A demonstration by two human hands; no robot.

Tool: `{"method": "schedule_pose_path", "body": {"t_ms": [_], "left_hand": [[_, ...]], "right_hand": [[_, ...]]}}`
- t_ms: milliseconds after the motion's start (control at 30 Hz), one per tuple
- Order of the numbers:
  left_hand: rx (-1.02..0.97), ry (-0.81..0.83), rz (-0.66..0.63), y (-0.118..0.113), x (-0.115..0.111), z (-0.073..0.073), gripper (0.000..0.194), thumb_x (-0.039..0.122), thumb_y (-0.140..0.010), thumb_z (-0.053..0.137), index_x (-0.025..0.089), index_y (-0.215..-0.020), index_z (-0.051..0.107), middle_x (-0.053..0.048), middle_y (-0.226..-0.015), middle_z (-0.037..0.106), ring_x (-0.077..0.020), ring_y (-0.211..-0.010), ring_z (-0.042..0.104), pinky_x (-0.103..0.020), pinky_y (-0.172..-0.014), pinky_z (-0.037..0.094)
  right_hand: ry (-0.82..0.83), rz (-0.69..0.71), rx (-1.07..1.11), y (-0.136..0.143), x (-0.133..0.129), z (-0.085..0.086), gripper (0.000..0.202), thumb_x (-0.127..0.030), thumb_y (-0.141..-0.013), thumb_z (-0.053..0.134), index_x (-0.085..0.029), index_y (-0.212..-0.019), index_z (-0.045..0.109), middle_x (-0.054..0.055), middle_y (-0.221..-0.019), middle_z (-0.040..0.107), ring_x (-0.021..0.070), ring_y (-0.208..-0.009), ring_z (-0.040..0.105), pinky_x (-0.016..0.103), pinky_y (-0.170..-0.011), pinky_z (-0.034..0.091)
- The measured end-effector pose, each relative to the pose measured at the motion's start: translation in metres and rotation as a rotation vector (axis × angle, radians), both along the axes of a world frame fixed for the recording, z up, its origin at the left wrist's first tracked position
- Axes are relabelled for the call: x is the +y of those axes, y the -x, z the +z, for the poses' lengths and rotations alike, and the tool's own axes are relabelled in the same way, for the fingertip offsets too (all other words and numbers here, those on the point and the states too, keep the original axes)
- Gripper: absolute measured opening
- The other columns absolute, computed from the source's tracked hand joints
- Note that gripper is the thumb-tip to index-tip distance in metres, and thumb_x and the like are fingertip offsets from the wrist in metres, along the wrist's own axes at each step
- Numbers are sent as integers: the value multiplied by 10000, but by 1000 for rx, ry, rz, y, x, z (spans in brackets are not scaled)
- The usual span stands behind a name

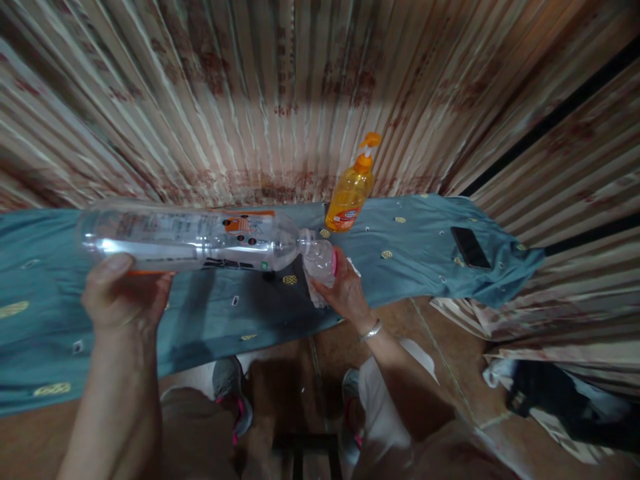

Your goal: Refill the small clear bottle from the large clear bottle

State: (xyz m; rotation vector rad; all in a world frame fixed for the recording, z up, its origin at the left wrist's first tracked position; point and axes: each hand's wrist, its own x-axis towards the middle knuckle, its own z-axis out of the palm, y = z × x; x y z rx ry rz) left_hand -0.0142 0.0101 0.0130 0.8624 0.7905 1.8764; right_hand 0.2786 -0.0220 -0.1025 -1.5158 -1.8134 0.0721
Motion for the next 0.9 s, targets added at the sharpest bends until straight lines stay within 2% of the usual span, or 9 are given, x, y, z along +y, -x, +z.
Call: {"method": "schedule_pose_path", "body": {"t_ms": [167,333,600,900], "left_hand": [[-8,-57,0,0,-2,2,542,179,-491,655,251,-1028,631,-13,-927,710,-240,-954,672,-212,-519,495],[-7,-43,22,-2,-5,2,543,174,-501,642,260,-1037,637,-11,-950,710,-246,-969,675,-245,-599,533],[-6,-72,6,-6,-6,2,553,182,-509,658,256,-1056,633,-16,-942,708,-271,-976,676,-337,-747,571],[17,-44,20,-8,-8,5,556,200,-499,623,278,-1049,649,-31,-947,701,-319,-1007,663,-436,-762,587]], "right_hand": [[39,6,34,1,-1,2,806,-324,-787,720,-102,-1443,310,236,-1364,553,350,-1270,553,526,-1024,509],[43,9,50,1,-2,2,803,-338,-791,721,-132,-1450,311,214,-1373,554,342,-1279,548,527,-1044,494],[53,10,52,1,-3,4,829,-317,-778,737,-103,-1454,308,229,-1383,542,341,-1293,536,515,-1061,482],[59,1,57,1,-3,3,822,-347,-787,734,-115,-1451,310,225,-1372,556,346,-1274,556,528,-1053,486]]}}
